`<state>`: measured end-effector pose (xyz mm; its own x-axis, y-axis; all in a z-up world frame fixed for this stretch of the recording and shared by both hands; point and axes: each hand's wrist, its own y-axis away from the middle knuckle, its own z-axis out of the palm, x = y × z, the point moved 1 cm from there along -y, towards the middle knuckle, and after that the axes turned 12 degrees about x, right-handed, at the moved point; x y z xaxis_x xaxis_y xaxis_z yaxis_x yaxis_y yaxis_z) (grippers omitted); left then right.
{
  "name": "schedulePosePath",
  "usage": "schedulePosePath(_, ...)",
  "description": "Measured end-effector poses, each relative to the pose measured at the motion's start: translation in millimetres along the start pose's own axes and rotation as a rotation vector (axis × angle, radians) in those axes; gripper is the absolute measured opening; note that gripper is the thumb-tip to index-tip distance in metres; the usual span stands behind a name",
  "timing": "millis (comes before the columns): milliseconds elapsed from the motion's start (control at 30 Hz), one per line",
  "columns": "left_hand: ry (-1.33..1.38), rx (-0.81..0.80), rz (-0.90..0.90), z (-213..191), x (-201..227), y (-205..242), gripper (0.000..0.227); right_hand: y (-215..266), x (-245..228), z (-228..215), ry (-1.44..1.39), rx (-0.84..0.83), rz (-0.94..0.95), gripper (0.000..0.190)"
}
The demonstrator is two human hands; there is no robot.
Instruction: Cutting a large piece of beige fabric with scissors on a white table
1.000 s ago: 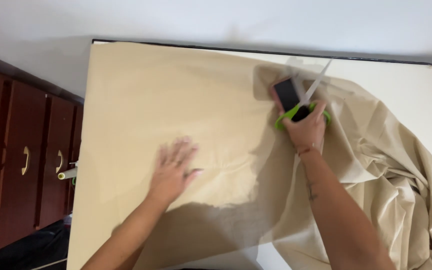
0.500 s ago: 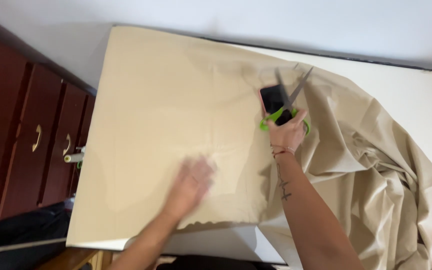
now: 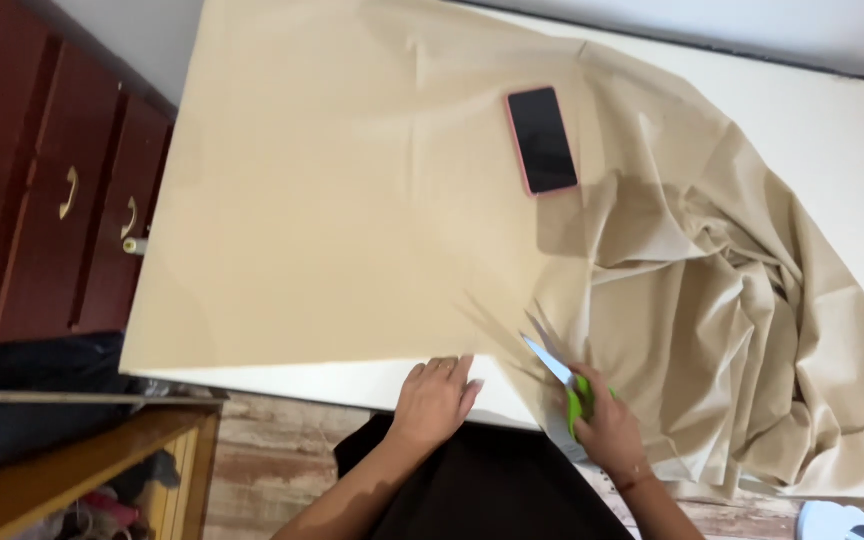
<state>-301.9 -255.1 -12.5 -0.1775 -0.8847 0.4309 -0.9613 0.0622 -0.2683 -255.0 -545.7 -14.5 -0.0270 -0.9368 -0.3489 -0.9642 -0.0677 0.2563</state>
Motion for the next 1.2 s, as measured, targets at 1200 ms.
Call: schedulePosePath(1200, 1.59, 0.314, -1.519, 23, 42, -18, 0.03, 78, -134, 4, -1.18, -0.396, 0.553, 0.063)
